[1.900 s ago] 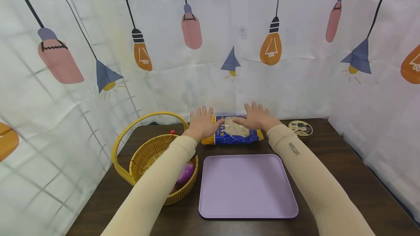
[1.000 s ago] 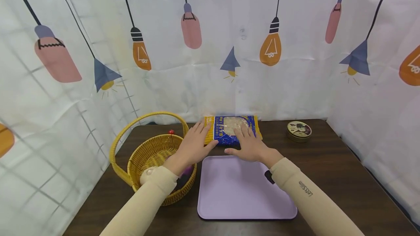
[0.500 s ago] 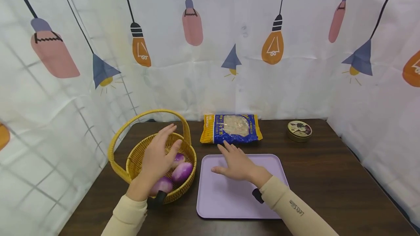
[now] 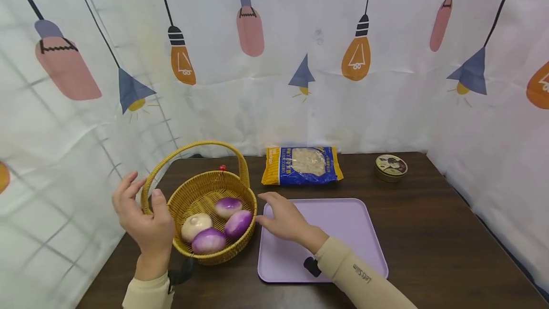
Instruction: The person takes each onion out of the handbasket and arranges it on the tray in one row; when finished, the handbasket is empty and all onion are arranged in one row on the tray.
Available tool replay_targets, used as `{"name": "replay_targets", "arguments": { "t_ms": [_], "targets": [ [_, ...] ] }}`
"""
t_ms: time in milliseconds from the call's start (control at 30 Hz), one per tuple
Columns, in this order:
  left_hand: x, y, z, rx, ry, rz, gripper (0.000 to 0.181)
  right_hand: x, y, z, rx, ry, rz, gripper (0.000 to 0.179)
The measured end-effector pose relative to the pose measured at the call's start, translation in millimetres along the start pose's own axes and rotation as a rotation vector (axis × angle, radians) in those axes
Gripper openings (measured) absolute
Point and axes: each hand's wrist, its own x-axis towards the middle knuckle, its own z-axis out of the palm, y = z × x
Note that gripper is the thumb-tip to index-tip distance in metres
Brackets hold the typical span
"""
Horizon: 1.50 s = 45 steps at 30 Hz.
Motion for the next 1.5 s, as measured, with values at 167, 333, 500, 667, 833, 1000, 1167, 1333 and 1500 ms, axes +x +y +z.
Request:
{"name": "replay_targets", "arguments": {
  "t_ms": [167,333,500,667,833,1000,1167,1333,1500],
  "targets": [
    [-14.8,-33.7,-13.4,0.003,-0.04,-0.162,0.033,3.7,-9.5,9.6,0.035,-0.004,0.001,0.055],
    [-34.8,-68.8,-26.5,0.164,-0.096,-0.314,0.032,8.6,-16.4,17.6,0.036,-0.012,-0.016,0.058],
    [-48.2,-81.8,-34.2,0.209,-0.149,-0.547,0.022,10.2,-20.0,22.4,0.035,-0.001,-0.022,0.061],
    [-58.5,-87.8,-38.8,0.17,-0.185,-0.74,0.018,13.0,-23.0,25.9,-0.027,-0.027,-0.021,0.064],
    [-67.2,-96.6,-40.1,0.097,-0.172,-0.797,0.018,17.2,-29.6,26.0,-0.075,-0.084,-0.013,0.07],
    [-74.5,-105.8,-37.3,0.087,-0.164,-0.742,0.015,20.9,-32.7,29.6,-0.085,-0.104,0.027,0.073],
    [-77.7,-111.9,-34.9,0.155,-0.171,-0.633,0.014,25.2,-37.3,38.0,-0.133,-0.107,0.094,0.078],
    [-78.4,-115.3,-35.8,0.23,-0.196,-0.532,0.015,28.9,-44.1,45.8,-0.212,-0.106,0.141,0.081],
    [-79.2,-116.0,-36.5,0.256,-0.21,-0.511,0.015,31.5,-48.1,48.3,-0.273,-0.121,0.186,0.087]
  ]
}}
